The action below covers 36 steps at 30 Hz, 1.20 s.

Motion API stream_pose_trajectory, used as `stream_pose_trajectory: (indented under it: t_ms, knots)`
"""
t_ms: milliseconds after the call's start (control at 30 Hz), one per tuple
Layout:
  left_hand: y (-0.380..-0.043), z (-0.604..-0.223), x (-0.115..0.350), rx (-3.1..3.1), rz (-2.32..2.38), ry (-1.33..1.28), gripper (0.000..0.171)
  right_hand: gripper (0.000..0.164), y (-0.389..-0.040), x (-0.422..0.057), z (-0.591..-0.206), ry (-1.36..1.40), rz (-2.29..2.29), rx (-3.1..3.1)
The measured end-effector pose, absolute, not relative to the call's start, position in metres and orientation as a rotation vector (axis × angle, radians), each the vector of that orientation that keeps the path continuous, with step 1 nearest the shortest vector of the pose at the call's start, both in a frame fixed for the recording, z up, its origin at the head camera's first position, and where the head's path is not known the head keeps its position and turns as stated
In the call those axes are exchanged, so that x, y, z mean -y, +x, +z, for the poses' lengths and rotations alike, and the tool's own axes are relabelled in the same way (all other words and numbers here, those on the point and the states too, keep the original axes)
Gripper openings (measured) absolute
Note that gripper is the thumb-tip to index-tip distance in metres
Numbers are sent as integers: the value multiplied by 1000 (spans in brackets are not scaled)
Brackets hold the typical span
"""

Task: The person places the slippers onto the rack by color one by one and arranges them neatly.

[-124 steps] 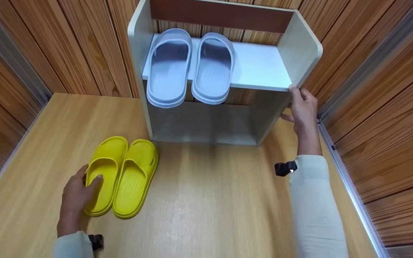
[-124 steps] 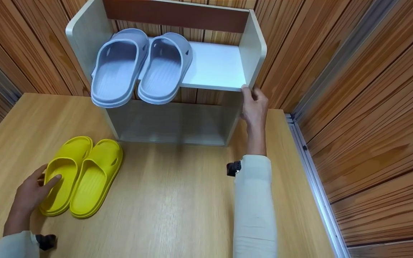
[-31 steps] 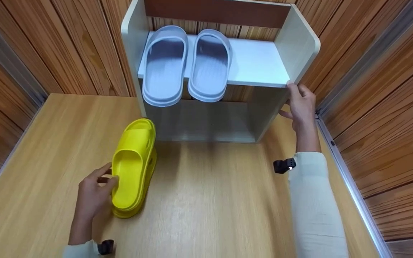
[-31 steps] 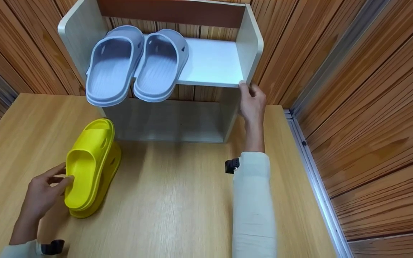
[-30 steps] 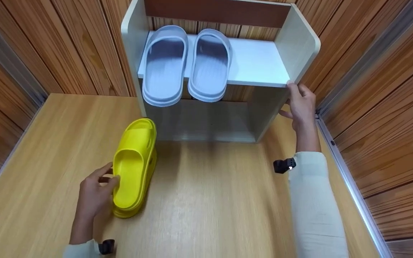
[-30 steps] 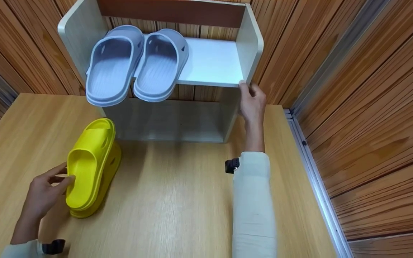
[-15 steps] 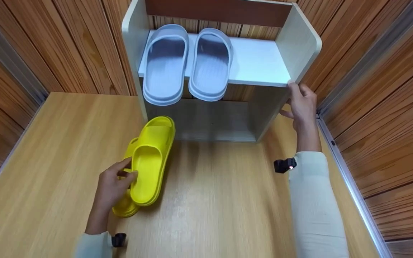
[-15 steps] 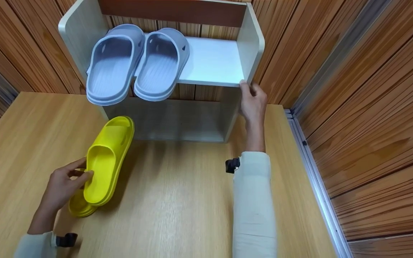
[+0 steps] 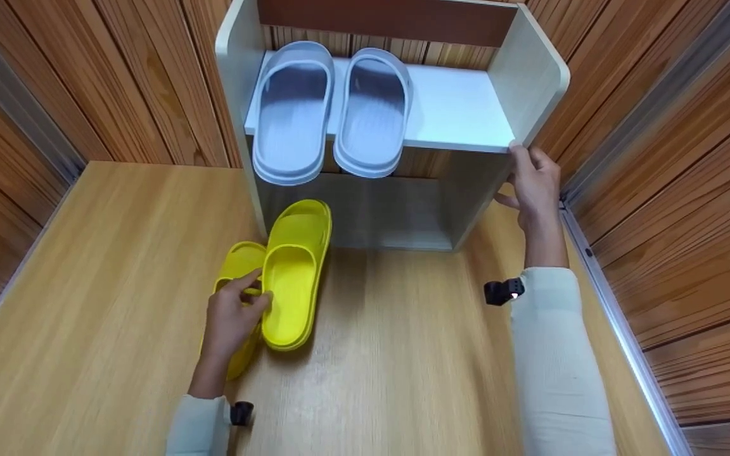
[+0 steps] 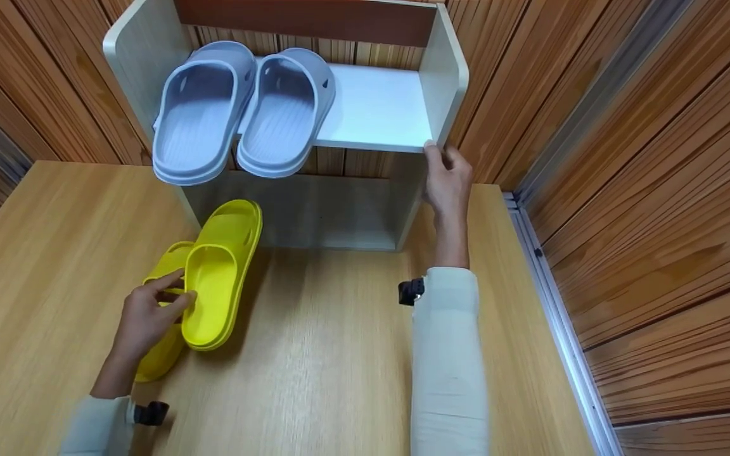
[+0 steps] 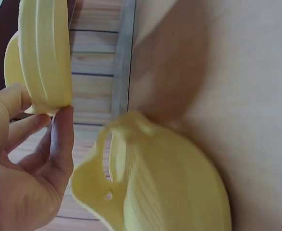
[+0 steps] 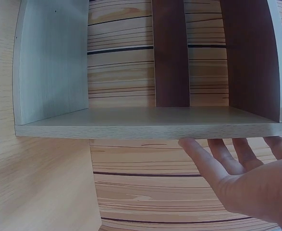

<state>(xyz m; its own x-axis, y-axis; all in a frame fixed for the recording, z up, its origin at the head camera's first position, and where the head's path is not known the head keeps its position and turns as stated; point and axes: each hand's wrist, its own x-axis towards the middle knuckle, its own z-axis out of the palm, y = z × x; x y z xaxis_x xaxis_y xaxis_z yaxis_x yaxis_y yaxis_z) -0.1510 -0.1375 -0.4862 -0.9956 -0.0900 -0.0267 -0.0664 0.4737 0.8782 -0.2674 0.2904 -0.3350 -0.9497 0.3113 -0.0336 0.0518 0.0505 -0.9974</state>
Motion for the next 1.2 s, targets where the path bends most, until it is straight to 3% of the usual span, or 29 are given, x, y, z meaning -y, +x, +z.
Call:
stream_pose_trajectory:
  t_ms: [533,933,1200]
  knots:
    - [-191,-487,118,2604,-1474,32,39,41,-267,-288,-337,-345,2030,2109]
    - [-217,-490,109,2552,-1490,108,38,37,-269,-285,-331,-380,2022,2121]
    - [-236,-494,98,2634,-1432,257,22,36,-267,-287,-333,-406,2028,2117]
